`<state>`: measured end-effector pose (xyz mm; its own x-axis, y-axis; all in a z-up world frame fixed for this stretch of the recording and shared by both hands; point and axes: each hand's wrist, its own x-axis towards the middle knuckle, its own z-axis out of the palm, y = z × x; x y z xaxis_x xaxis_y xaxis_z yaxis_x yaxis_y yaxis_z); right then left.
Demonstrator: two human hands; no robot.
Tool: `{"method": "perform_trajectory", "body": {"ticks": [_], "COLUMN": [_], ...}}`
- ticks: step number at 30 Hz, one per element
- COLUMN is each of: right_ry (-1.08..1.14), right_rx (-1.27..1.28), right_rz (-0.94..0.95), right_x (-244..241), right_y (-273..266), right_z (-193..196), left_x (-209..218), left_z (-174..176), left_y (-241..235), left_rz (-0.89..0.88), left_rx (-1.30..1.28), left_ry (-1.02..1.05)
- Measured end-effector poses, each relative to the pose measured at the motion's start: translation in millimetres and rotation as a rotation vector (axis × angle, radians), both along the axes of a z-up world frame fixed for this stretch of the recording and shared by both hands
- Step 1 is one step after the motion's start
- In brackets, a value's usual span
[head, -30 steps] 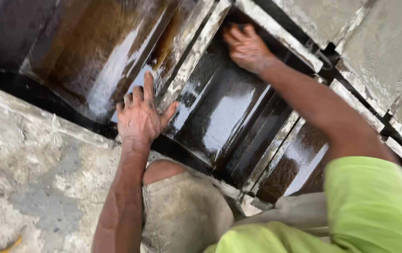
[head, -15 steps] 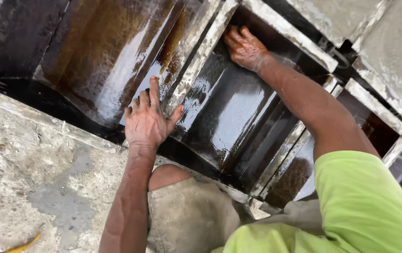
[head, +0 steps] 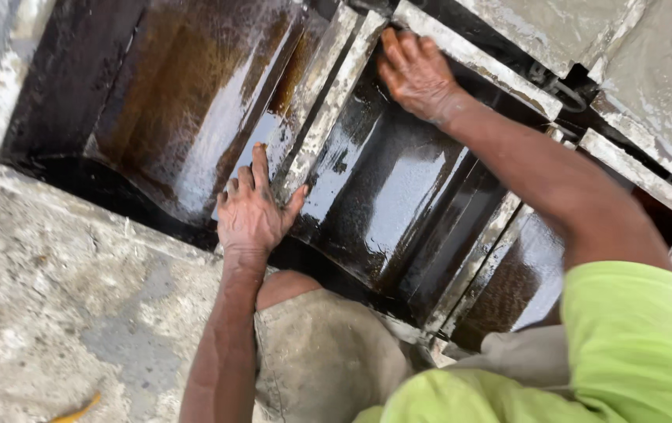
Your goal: The person scrubs the interior surfaces of several rectangular metal trays with a dark sponge. They repeatedly dip the sponge into a bucket of dark liquid to wet it before continuing to scrub the trays.
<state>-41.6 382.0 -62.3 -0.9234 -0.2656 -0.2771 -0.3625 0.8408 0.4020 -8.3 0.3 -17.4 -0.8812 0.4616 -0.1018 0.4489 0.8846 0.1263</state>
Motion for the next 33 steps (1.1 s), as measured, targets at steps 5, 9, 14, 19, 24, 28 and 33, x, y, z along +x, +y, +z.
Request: {"method": "perform_trajectory", "body": {"ticks": [5,9,14,19,24,28,33], "right_ry": [-0.019,0.301,0.272,0.157,0.275,-0.358,-0.005], "right_rx": [-0.008,-0.258,-0.501,-0.729,-0.817,-0.817,-0.224], "right_rz": [-0.013,-0.091,-0.230,-0.843,-0.753,-0.026,-0.017], "right_x": [-2,14,24,19,109,193,158], "right_y": [-14,-43,-40,-113,-186,-151,-31], "right_z": [-56,-58,-40,-42,-100,-53,62], "left_x": [-3,4,3,4,-2,-5,3], "left_z": [-4,1,-5,-12,7,27,12], "left_y": [0,-4,-4,-5,4,7,-1], "left_rz": [0.014,0.040,0.002,-0.010,-0.007,0.048,0.011], "left_rx": [0.000,-0.017,0.022,0.010,0.016,-0.111,-0.138], "left_ry": [-0.008,-0.141,-0.044,0.018,-0.108,-0.366,-0.317]}}
